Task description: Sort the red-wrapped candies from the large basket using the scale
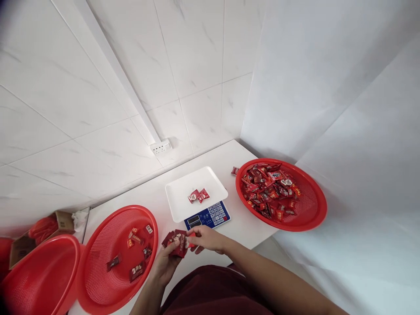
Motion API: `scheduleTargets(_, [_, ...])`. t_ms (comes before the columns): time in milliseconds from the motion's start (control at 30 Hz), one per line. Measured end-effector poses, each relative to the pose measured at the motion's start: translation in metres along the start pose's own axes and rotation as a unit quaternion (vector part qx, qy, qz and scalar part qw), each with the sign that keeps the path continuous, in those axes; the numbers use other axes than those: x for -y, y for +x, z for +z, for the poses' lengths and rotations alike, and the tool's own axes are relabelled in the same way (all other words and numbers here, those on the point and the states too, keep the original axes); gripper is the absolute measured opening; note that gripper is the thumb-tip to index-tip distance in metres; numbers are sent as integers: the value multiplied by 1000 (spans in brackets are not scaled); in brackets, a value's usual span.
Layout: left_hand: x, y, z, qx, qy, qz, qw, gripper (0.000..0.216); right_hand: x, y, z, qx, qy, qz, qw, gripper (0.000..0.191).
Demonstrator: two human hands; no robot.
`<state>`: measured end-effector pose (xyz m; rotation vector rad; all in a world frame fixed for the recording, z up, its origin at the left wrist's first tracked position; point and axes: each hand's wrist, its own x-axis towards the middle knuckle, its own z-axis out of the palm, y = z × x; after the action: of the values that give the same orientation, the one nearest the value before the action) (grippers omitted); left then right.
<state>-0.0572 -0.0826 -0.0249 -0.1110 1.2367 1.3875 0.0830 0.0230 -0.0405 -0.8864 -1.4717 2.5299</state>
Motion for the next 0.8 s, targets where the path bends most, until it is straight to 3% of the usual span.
scheduleTargets(167, [15,-8,-9,56,62,-55,995,32,-33,-25,1,-54,22,51,997,37])
scheduleTargets(333, [19,-4,-22,49,76,-87,992,32,-53,-48,1,-119,99,76,985,30])
scheduleTargets(467, [19,0,-33,25,83,-98,991,32,-61,-49,2,-207,151,65,965,28])
scheduleTargets(633, [20,-6,-44,3,53,-102,993,28,-38,-25,2,-275,190,36,942,23])
scheduleTargets(800, [20,-14,-52,-11,30,-91,995,28,7,2,8,-232,200,-54,950,41])
